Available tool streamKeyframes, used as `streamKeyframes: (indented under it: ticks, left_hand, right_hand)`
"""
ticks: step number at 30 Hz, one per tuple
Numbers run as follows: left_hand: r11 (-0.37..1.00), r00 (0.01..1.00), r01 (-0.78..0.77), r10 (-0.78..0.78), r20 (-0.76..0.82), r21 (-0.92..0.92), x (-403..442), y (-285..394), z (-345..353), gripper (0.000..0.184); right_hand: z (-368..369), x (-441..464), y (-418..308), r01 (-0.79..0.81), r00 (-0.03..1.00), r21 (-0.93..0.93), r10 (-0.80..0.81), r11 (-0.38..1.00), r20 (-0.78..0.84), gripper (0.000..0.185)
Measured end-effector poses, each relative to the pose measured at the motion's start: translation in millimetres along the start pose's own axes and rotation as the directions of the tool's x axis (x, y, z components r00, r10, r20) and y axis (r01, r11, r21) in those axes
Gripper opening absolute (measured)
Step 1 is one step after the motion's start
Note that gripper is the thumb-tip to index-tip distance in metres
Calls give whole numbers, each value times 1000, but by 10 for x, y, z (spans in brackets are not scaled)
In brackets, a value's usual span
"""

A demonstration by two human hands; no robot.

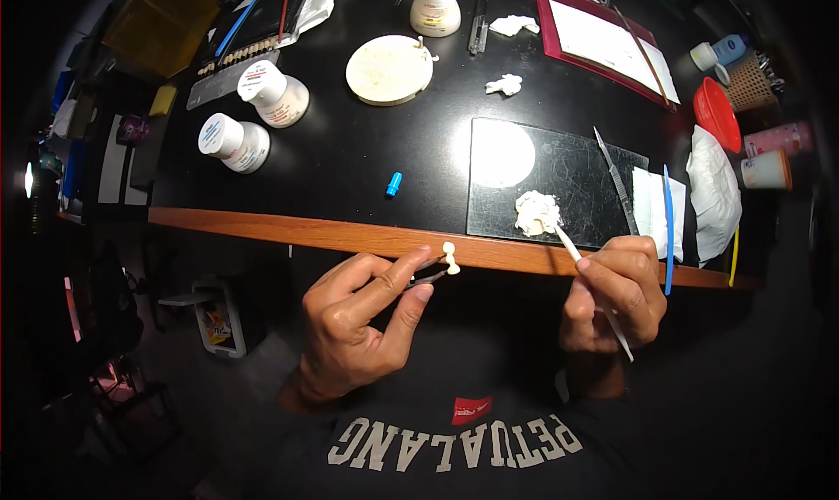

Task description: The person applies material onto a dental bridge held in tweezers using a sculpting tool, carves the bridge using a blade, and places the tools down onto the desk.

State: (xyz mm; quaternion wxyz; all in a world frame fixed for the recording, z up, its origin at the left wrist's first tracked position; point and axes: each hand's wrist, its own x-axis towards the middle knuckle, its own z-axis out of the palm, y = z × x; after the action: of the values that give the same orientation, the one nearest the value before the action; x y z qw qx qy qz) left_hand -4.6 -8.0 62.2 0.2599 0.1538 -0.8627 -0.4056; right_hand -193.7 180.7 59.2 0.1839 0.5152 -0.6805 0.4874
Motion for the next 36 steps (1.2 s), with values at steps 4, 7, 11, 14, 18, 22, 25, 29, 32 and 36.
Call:
streamKeyframes:
  ticks: [4,7,11,14,18,22,25,29,32,36]
  left_hand:
    - [1000,1000,6,-6,3,8,-3,-2,2,34]
    - [1000,1000,10,-10,-1,1,-16,-14,11,34]
    - [1000,1000,16,-16,-2,-1,-14,-3,14,34]
    - [1000,1000,15,-15,1,2,-10,5,7,34]
    - [1000,1000,9,-9,2,5,-10,6,7,35]
    - [1000,1000,4,-4,-5,6,-9,-1,10,36]
    - [1000,1000,1,-1,-4,8,-9,-4,7,36]
    - [1000,1000,9,-9,-3,11,-3,8,4,36]
    - [1000,1000,16,-16,0,15,-1,6,-2,37]
    - [1000,1000,14,-14,2,17,-13,-2,-4,36]
  right_hand:
    - [43,15,6,6,1000,-32,-6,999,9,28]
    - [39,7,3,6,1000,-9,-6,1000,29,28]
    - [31,4,7,11,1000,-8,-11,1000,26,29]
    - [31,-6,16,20,1000,-15,-20,1000,21,29]
    - [35,-3,7,25,1000,-18,-25,1000,12,28]
    - [34,18,-70,10,1000,112,-10,994,-3,23]
    - [112,-58,-76,81,997,196,-76,977,-33,15]
    - [204,-94,-71,146,989,320,-146,936,-27,27]
    - [222,-95,-58,167,984,317,-179,934,7,27]
    - [236,-111,-44,179,981,307,-192,935,12,27]
